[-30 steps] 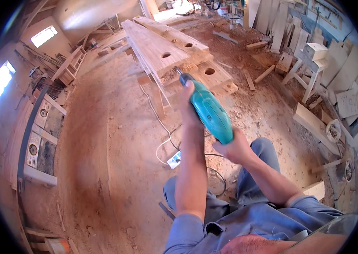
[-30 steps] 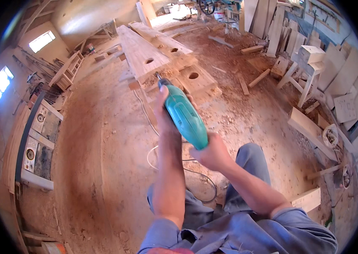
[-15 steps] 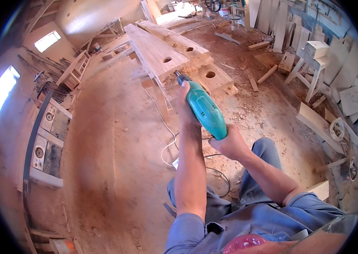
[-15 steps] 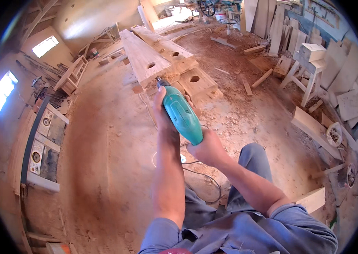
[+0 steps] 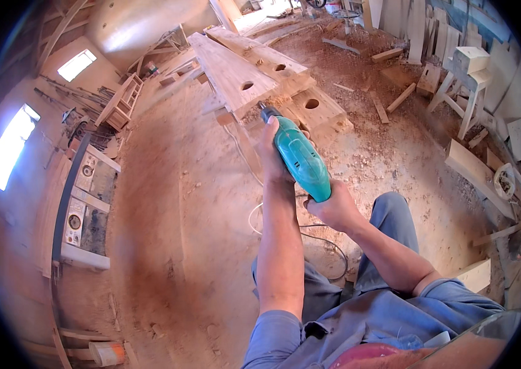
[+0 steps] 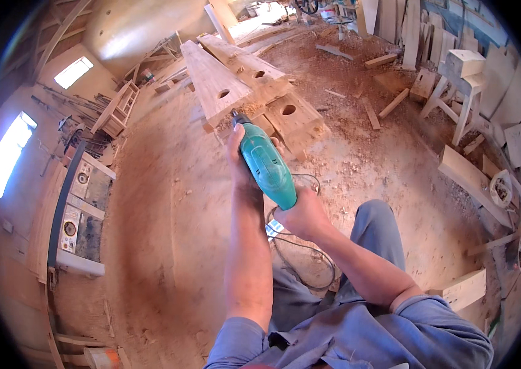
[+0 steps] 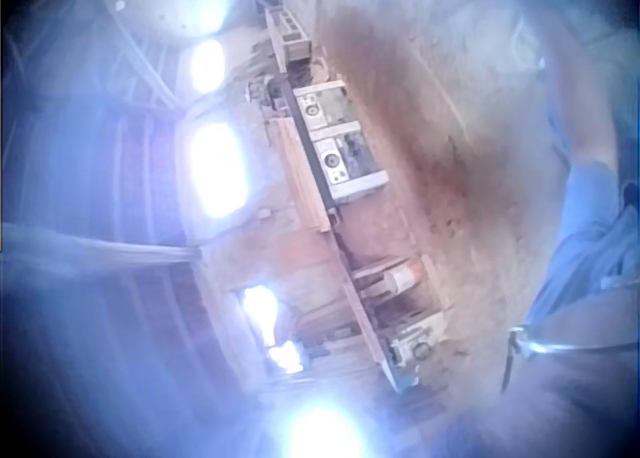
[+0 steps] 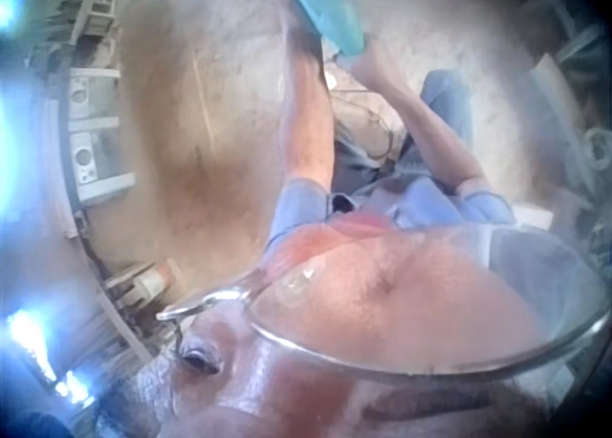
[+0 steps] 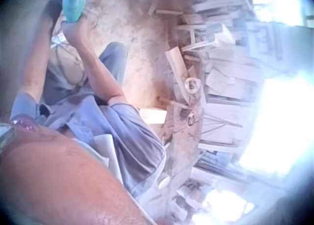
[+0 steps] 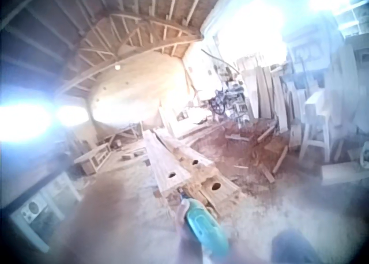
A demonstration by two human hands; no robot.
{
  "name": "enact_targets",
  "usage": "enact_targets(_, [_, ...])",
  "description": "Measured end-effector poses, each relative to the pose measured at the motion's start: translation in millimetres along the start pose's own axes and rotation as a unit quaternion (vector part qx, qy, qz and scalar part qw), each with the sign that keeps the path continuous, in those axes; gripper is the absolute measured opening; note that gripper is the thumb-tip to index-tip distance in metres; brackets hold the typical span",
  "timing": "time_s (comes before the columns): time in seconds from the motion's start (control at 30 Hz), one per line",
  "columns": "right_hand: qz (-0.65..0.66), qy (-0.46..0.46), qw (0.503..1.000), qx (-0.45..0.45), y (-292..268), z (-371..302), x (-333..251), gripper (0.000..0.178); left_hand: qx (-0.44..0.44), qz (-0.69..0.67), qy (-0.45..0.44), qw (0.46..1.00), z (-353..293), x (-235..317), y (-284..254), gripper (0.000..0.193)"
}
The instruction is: The person measures and marks a wooden plank with a ruler and pencil, then uses a corded drill to create holes in the wood. The person sits on the floor during the task.
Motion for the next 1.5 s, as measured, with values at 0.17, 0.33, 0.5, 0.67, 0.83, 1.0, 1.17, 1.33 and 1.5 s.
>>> enact_targets(0.17, [0.068,-0.04,0.997,0.003,-4.2,-30.5,5.0,0.022,0.014,0.041,0.012,0.999,-24.4,-13.5,1.7,0.058])
enact_targets(0.33, [0.133,-0.031,0.991,-0.012,-6.8,-80.1,37.2,0.023,0.009,0.054,-0.008,0.998,-68.5,-51.3,10.0,0.053])
enact_targets(0.5, [0.166,-0.119,0.977,0.067,-20.2,-99.3,71.5,0.028,0.003,0.118,0.007,0.993,-83.5,-78.6,14.5,0.048])
enact_targets(0.67, [0.227,-0.094,0.961,0.126,-63.6,-85.1,110.6,0.023,-0.049,0.315,0.096,0.943,-44.7,-40.0,47.8,0.041])
enact_targets(0.83, [0.432,-0.063,0.896,0.08,-113.2,-59.3,145.4,0.057,0.056,0.579,0.334,0.742,24.2,68.2,56.0,0.041])
enact_targets(1.0, [0.537,-0.057,0.839,0.067,-132.3,-37.3,192.7,0.081,0.064,0.77,0.356,0.525,113.8,117.5,42.7,0.05])
enact_targets(1.17, [0.595,-0.04,0.799,0.073,-153.2,-36.8,217.1,0.082,0.148,0.85,0.2,0.465,165.9,123.2,46.3,0.055])
enact_targets(1.33, [0.65,-0.005,0.759,0.049,-166.6,-40.9,224.2,0.082,0.055,0.893,0.232,0.382,180.0,133.5,13.3,0.045])
enact_targets(1.5, [0.681,-0.016,0.732,0.017,-185.0,-36.7,228.3,0.082,0.055,0.891,0.244,0.379,177.9,138.3,11.5,0.042])
Point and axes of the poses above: each hand's wrist, its own z-axis towards the middle knuckle, its own y-axis out of the palm, x = y × z, the point moved 6 cm from there along z, towards the middle knuckle, and after that the axes turned 14 degrees about -z, right-handed, at the moved point
